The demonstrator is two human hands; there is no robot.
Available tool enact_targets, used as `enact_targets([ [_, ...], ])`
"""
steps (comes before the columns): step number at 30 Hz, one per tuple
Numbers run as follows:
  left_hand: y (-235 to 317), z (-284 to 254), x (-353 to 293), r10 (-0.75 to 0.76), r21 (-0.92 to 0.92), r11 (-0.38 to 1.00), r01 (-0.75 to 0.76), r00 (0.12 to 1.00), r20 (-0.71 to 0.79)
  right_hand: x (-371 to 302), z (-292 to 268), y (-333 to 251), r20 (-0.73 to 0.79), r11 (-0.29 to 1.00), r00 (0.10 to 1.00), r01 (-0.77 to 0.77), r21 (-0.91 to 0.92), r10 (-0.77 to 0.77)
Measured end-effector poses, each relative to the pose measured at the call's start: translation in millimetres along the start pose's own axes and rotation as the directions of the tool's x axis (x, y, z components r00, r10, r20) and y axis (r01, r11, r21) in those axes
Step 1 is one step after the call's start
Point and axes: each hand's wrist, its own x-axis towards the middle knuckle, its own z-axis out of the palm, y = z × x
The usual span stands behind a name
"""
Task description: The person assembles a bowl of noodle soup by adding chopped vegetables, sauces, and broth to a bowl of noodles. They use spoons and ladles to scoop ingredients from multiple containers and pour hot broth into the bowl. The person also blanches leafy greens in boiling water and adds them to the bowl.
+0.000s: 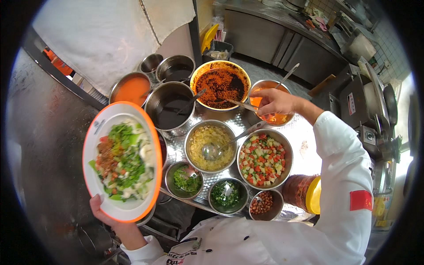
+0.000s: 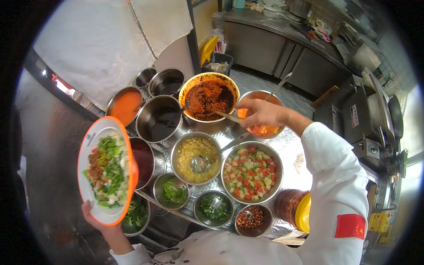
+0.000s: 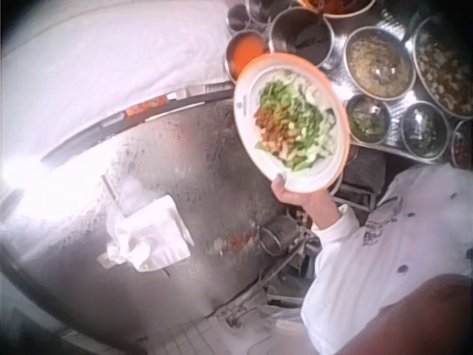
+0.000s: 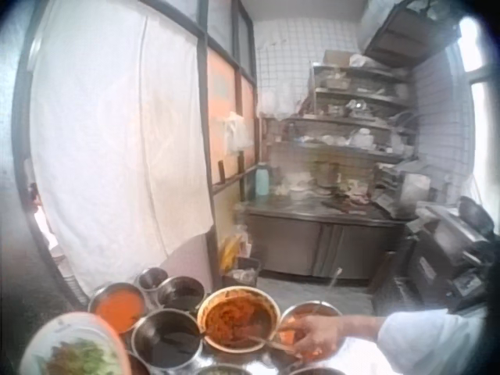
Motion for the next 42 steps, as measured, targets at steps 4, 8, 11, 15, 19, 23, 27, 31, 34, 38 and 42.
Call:
enact_targets([
  [4,-19.8,12.3,10.4,-0.038,-0.018,0.999,0.040,0.994,0.099,22.3,18.4,-10.3,-0.465,0.961,0.885,0.150,0.234,-0.025],
  [8,-32.4,16.7,22.7,-0.026,-0.022,0.999,0.029,0.993,0.114,51.3,29.0,-27.3,-0.654,0.878,0.746,0.389,0.280,-0.122],
  [11,-37.0,17.9,28.1,-0.013,0.002,1.000,0.013,0.996,0.087,56.1,36.7,-32.0,-0.497,0.948,0.811,0.304,-0.093,-0.309],
  [15,-38.1,17.1,32.1,0.011,0.038,0.999,-0.015,0.993,0.117,42.3,38.2,-26.1,-0.346,0.868,0.823,0.314,-0.384,-0.451],
  [19,-38.2,16.0,35.6,-0.001,0.054,0.999,-0.003,0.998,0.067,28.1,34.4,-19.1,-0.249,0.790,0.790,0.418,-0.448,-0.560],
  [23,-41.5,18.0,38.9,-0.006,0.040,0.999,0.004,0.997,0.071,18.0,32.9,-15.9,-0.245,0.816,0.809,0.418,-0.399,-0.534],
  [27,-45.6,23.0,43.1,-0.014,0.032,0.999,0.013,0.999,0.042,10.8,31.4,-14.1,-0.343,0.926,0.861,0.360,-0.113,-0.376],
  [31,-50.6,27.2,48.2,-0.029,0.027,0.999,0.028,0.999,0.045,9.1,30.8,-13.8,-0.377,0.932,0.881,0.348,0.102,-0.288],
  [34,-55.5,28.8,52.9,-0.027,0.034,0.999,0.024,0.997,0.075,10.4,30.9,-14.9,-0.402,0.898,0.892,0.335,0.285,-0.205],
  [38,-62.0,30.3,59.2,-0.025,0.035,0.999,0.023,0.997,0.068,13.1,28.1,-16.9,-0.418,0.819,0.907,0.281,0.501,-0.055],
  [42,-68.0,35.0,65.0,-0.051,-0.003,0.999,0.051,0.995,0.089,14.0,22.7,-17.7,-0.442,0.682,0.897,0.310,0.662,0.021],
])
